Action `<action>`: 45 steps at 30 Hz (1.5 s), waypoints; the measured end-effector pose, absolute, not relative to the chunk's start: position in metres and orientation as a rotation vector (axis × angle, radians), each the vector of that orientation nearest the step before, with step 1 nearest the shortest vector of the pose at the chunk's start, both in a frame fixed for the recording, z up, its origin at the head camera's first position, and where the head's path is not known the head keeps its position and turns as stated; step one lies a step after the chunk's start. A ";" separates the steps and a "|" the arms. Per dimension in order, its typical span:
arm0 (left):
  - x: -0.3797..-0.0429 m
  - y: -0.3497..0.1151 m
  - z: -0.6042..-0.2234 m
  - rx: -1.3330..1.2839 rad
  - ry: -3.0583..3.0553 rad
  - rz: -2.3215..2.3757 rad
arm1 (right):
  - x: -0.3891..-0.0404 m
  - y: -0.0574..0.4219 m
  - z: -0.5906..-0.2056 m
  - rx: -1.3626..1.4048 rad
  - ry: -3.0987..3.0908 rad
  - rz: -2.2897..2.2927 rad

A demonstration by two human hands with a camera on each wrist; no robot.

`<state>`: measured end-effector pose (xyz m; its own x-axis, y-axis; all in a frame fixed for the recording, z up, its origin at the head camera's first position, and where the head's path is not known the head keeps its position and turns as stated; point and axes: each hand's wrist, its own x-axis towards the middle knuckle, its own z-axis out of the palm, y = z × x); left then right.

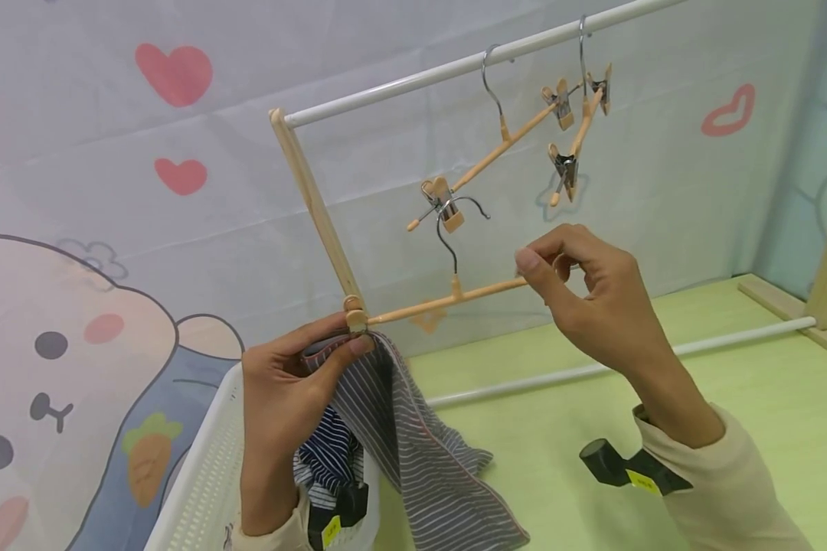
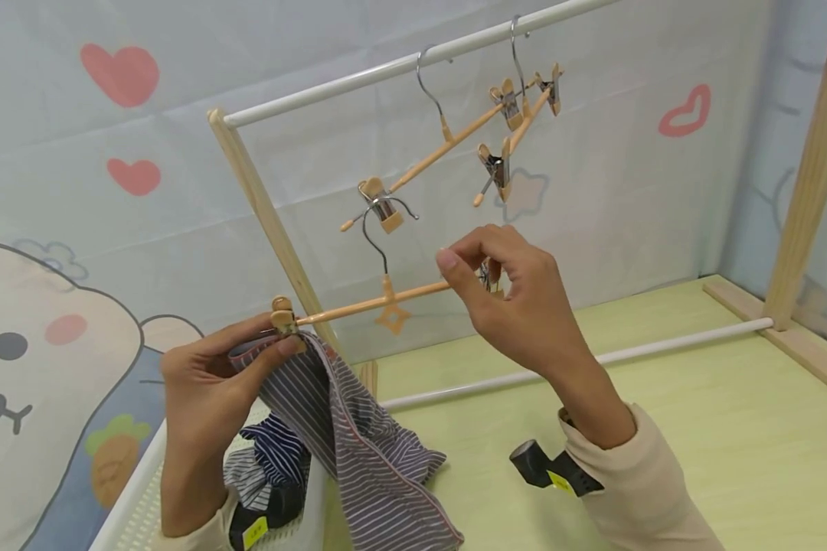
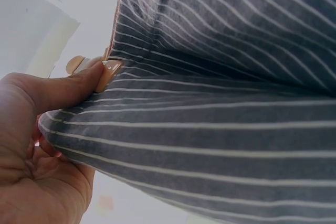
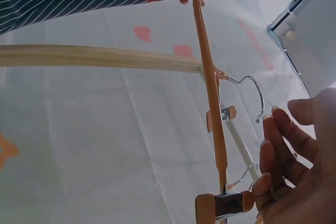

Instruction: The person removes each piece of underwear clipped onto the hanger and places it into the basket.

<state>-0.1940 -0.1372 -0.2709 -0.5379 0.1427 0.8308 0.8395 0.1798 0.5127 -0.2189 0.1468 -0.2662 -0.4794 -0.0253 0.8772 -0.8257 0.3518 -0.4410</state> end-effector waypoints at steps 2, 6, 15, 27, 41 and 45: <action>-0.194 -0.136 -0.271 -0.916 -1.827 -1.408 | -0.219 0.145 -0.267 0.826 -1.785 1.204; -0.194 -0.133 -0.271 -0.918 -1.839 -1.418 | -0.219 0.140 -0.269 0.936 -1.768 1.175; -0.191 -0.129 -0.269 -0.943 -1.834 -1.413 | -0.218 0.134 -0.269 0.969 -1.807 1.179; -0.192 -0.119 -0.272 -0.927 -1.878 -1.415 | -0.215 0.126 -0.272 1.023 -1.821 1.160; -0.193 -0.104 -0.276 -0.952 -1.921 -1.287 | -0.213 0.107 -0.276 1.099 -1.864 1.005; -0.193 -0.102 -0.276 -0.965 -1.943 -1.241 | -0.215 0.104 -0.279 1.108 -1.861 0.980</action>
<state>-0.1929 -0.1018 -0.2760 -0.5321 0.2429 0.8111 0.8380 0.2878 0.4636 -0.2148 0.1037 -0.2791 -0.3476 -0.3432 0.8726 -0.9137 0.3331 -0.2329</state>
